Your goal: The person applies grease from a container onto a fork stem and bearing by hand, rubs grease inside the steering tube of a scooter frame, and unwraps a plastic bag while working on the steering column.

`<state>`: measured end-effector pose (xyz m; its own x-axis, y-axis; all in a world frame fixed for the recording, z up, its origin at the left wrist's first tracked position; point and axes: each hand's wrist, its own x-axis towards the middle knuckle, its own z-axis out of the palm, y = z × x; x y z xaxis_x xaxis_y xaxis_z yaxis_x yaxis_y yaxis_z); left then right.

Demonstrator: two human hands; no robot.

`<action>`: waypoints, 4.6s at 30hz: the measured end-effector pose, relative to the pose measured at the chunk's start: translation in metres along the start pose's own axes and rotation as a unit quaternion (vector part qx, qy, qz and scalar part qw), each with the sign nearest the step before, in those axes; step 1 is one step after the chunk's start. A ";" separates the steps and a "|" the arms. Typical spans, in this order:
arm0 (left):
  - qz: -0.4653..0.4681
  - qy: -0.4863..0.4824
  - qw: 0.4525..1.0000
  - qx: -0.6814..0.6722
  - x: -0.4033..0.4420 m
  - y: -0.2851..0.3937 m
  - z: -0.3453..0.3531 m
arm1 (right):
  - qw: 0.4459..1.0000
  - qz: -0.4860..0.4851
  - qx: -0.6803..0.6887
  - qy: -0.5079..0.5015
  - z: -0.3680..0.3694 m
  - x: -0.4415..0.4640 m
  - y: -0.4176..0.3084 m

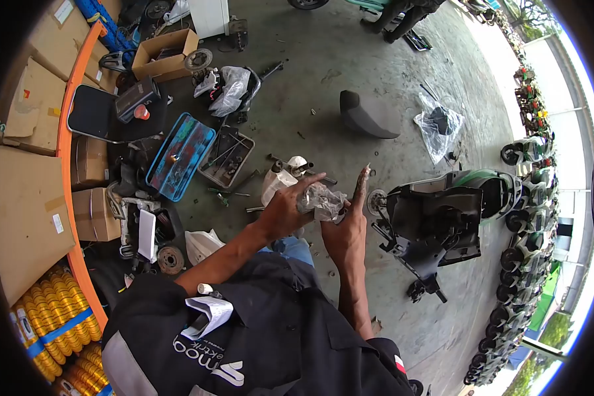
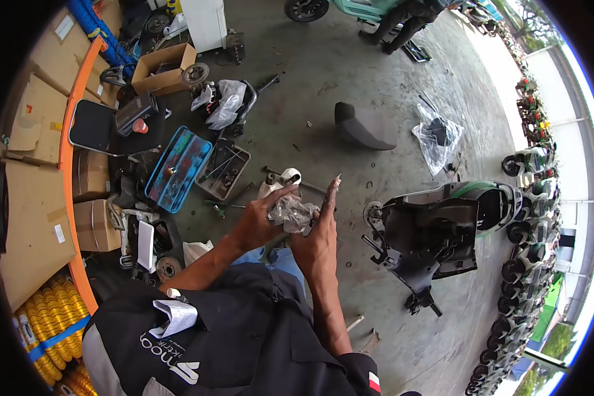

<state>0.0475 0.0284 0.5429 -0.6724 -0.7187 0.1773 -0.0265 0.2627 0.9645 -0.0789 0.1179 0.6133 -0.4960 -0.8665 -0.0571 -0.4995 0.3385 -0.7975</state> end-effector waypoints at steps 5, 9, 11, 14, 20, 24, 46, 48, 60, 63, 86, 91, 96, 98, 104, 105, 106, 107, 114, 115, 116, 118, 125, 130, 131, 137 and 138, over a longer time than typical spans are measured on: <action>0.046 -0.031 0.997 0.062 0.004 -0.008 0.031 | 0.999 0.036 0.026 0.013 -0.013 -0.006 0.028; 0.034 -0.101 0.991 0.074 0.016 -0.005 0.058 | 0.980 0.142 0.134 0.036 -0.034 -0.013 0.048; 0.062 -0.130 0.986 0.083 0.021 -0.006 0.075 | 0.970 0.164 0.172 0.048 -0.049 -0.018 0.062; 0.071 -0.154 0.982 0.088 0.027 0.001 0.103 | 0.951 0.170 0.250 0.059 -0.065 -0.023 0.096; 0.031 -0.185 0.976 0.111 0.054 0.007 0.171 | 0.928 0.173 0.320 0.081 -0.110 -0.024 0.167; 0.047 -0.207 0.968 0.131 0.083 0.026 0.238 | 0.924 0.201 0.310 0.103 -0.170 -0.018 0.208; 0.094 -0.306 0.920 0.227 0.157 0.058 0.420 | 0.932 0.155 0.316 0.081 -0.325 -0.001 0.343; 0.086 -0.306 0.923 0.214 0.158 0.055 0.423 | 0.940 0.151 0.286 0.111 -0.322 0.001 0.345; 0.004 -0.238 0.958 0.162 0.146 0.042 0.409 | 0.883 0.146 0.442 0.068 -0.332 0.013 0.343; -0.034 -0.232 0.961 0.145 0.140 0.037 0.406 | 0.929 0.091 0.353 0.061 -0.336 0.014 0.346; -0.149 -0.144 0.961 0.182 0.119 0.029 0.398 | 0.775 0.152 0.362 0.495 -0.428 0.036 0.573; -0.132 -0.148 0.960 0.199 0.114 0.020 0.397 | 0.768 0.152 0.302 0.544 -0.435 0.053 0.594; -0.112 -0.139 0.960 0.214 0.114 0.020 0.393 | 0.801 0.162 0.019 0.576 -0.438 0.067 0.589; -0.156 -0.157 0.952 0.211 0.116 0.019 0.391 | 0.810 0.176 -0.002 0.559 -0.445 0.072 0.594; -0.153 -0.153 0.952 0.214 0.117 0.019 0.387 | 0.840 0.147 -0.088 0.515 -0.453 0.083 0.610; -0.156 -0.149 0.953 0.214 0.118 0.021 0.387 | 0.843 0.145 -0.088 0.511 -0.454 0.084 0.614; -0.162 -0.146 0.951 0.218 0.118 0.025 0.387 | 0.846 0.117 -0.117 0.506 -0.455 0.084 0.617; -0.168 -0.143 0.950 0.221 0.117 0.027 0.387 | 0.849 0.090 -0.145 0.501 -0.455 0.084 0.620; -0.196 -0.131 0.948 0.212 0.112 0.025 0.383 | 0.876 0.152 -0.122 0.442 -0.461 0.078 0.611; -0.194 -0.131 0.949 0.213 0.112 0.023 0.383 | 0.884 0.160 -0.125 0.421 -0.461 0.078 0.611; -0.192 -0.132 0.948 0.215 0.111 0.022 0.382 | 0.878 0.149 -0.130 0.436 -0.460 0.079 0.612; -0.194 -0.130 0.951 0.204 0.111 0.021 0.381 | 0.880 0.147 -0.150 0.426 -0.460 0.079 0.612; -0.187 -0.128 0.952 0.207 0.108 0.014 0.378 | 0.896 0.174 -0.156 0.377 -0.461 0.074 0.608; -0.176 -0.127 0.953 0.213 0.108 0.021 0.379 | 0.897 0.183 -0.158 0.371 -0.465 0.077 0.613; -0.178 -0.127 0.952 0.213 0.108 0.021 0.380 | 0.900 0.194 -0.160 0.357 -0.466 0.077 0.615; -0.192 -0.129 0.949 0.214 0.105 0.020 0.382 | 0.906 0.204 -0.154 0.338 -0.475 0.078 0.619; -0.192 -0.131 0.949 0.214 0.103 0.018 0.381 | 0.910 0.173 -0.168 0.338 -0.476 0.077 0.614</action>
<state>-0.3047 0.2044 0.5042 -0.7120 -0.6445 -0.2788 -0.5659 0.2915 0.7712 -0.7624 0.4337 0.4051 -0.9313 -0.3023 0.2032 -0.3637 0.7397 -0.5662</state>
